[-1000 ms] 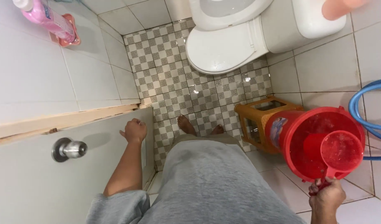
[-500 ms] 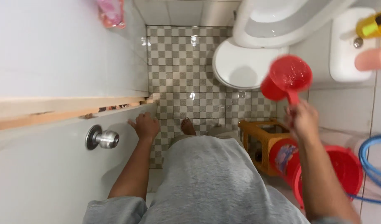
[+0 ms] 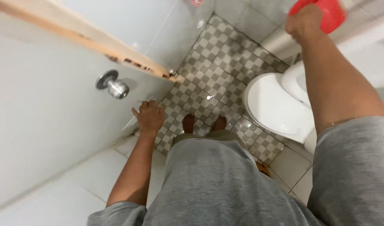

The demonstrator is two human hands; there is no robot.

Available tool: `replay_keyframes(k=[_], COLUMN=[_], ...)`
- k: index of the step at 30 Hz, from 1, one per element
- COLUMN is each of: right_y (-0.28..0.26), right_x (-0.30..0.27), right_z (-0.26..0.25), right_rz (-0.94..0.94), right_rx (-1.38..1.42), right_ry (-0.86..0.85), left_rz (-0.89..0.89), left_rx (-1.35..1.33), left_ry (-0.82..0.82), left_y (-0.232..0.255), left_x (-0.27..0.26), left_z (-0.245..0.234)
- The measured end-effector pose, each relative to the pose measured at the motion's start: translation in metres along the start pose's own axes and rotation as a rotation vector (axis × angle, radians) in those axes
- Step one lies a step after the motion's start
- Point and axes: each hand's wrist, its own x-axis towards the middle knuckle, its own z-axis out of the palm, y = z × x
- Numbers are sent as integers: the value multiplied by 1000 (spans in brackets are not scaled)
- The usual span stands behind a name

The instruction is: The person rinses the toilet seat and bowl using a handheld hose, then sprays water on the floor. They scoop water from a red bucket with a red cup and pour it onto the floor to rinse the area around the toilet.

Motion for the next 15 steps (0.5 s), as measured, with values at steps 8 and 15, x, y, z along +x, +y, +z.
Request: replay_keyframes(k=[8, 15], right_y=[-8, -11], right_x=[37, 42], right_z=[-27, 31], right_rz=[125, 216], right_rx=[123, 413], right_ry=[85, 258], left_rz=[-235, -346], left_rx=[-138, -177], left_ry=[74, 28], left_y=[30, 53], left_x=[-69, -70], left_z=[53, 6])
